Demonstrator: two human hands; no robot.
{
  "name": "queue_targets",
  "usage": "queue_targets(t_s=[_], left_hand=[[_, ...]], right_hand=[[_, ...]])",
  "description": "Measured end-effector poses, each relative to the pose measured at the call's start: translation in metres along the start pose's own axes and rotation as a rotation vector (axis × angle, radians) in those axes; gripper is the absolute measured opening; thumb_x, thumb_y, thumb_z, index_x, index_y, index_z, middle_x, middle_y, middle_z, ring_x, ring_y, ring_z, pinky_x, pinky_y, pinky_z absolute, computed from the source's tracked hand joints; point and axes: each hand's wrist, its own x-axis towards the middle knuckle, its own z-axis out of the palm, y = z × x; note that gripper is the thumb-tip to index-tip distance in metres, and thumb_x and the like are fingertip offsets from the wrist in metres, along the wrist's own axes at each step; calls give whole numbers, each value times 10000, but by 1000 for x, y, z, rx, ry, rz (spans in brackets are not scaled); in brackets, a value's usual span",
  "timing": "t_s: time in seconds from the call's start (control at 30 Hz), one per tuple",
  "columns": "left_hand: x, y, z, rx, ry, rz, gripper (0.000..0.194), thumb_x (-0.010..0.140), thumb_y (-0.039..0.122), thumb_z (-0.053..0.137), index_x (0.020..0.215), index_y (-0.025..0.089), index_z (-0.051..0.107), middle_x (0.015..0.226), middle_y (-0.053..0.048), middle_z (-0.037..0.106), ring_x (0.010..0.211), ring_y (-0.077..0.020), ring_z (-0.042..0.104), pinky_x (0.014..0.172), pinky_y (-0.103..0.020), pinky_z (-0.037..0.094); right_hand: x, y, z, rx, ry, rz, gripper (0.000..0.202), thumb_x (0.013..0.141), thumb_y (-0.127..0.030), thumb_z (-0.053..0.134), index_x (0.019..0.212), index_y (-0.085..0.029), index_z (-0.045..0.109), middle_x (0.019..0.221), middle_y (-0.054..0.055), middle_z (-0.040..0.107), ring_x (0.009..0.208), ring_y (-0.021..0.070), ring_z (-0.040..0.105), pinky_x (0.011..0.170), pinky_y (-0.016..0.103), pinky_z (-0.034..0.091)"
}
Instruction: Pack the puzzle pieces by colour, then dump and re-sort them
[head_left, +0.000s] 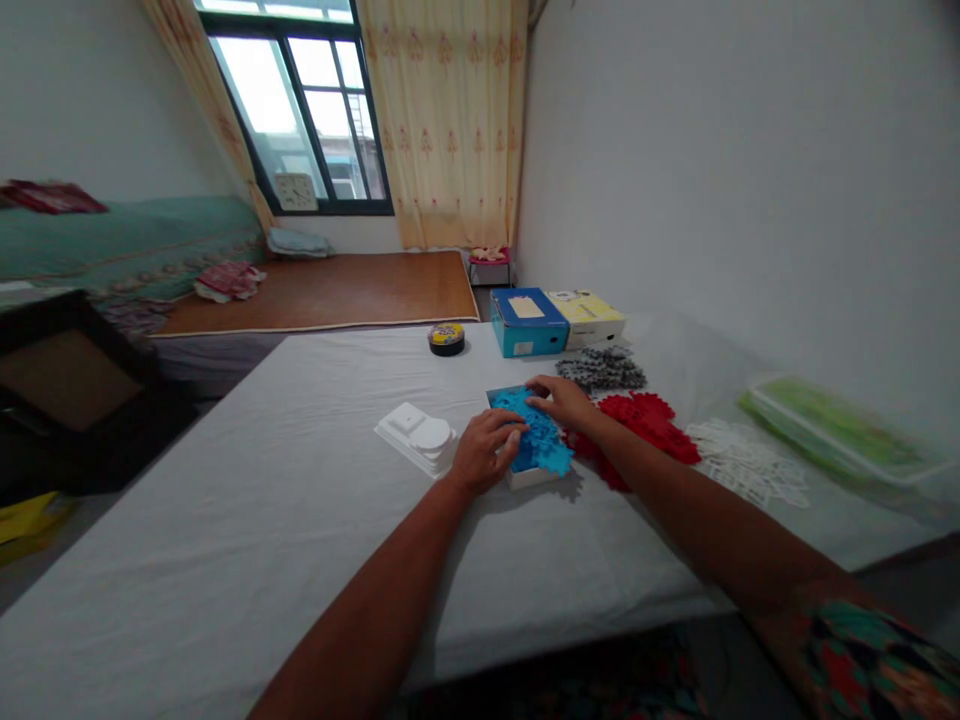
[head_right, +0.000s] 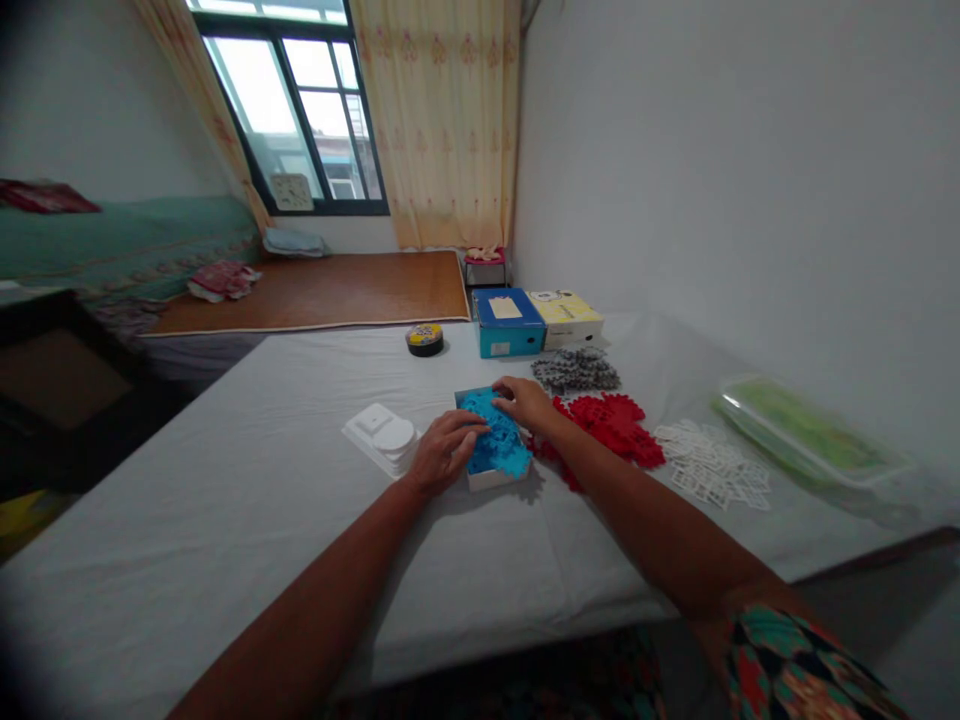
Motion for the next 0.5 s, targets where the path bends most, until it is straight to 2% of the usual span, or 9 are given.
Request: queue_targets(t_s=[0.07, 0.13, 0.2, 0.27, 0.37, 0.5], left_hand=[[-1, -1, -1, 1, -4, -13, 327, 979, 286, 400, 1056, 231, 712, 1115, -78, 689, 1053, -199, 615, 937, -393, 476], [-1, -2, -1, 4, -6, -22, 329, 980, 285, 398, 1053, 230, 714, 1116, -80, 688, 1055, -200, 617, 933, -390, 480], [0, -4, 0, 12, -11, -24, 324, 978, 283, 402, 1055, 230, 712, 1115, -79, 688, 1053, -201, 618, 926, -386, 482], [1, -4, 2, 28, -14, -23, 317, 976, 278, 407, 1059, 230, 709, 1114, -76, 690, 1044, -200, 619, 919, -386, 482], [2, -3, 2, 58, 7, -23, 304, 971, 271, 418, 1072, 229, 701, 1119, -74, 690, 1051, -202, 614, 937, -398, 472], [2, -2, -1, 73, 61, -49, 306, 967, 272, 419, 1085, 242, 699, 1129, -69, 688, 1095, -209, 594, 964, -416, 460]], right_hand=[[12, 2, -5, 74, 17, 36, 188, 766, -214, 680, 942, -153, 706, 856, 66, 733, 765, 189, 658, 739, 309, 507], [19, 2, -11, 114, 96, 68, 170, 776, -234, 670, 921, -152, 704, 828, 56, 728, 729, 180, 652, 712, 300, 506], [19, -2, -13, 71, 199, 58, 181, 793, -245, 656, 944, -155, 700, 846, 56, 724, 724, 177, 644, 726, 308, 503], [15, -8, -10, -27, 236, -9, 182, 799, -249, 660, 956, -167, 704, 891, 63, 723, 770, 186, 642, 781, 329, 493], [4, -14, 0, -91, 132, -98, 202, 820, -298, 666, 984, -191, 715, 960, 71, 729, 841, 199, 647, 832, 345, 480], [-3, -11, 5, -48, 59, -101, 237, 888, -334, 593, 1046, -214, 723, 1004, 68, 739, 848, 196, 655, 813, 338, 486]])
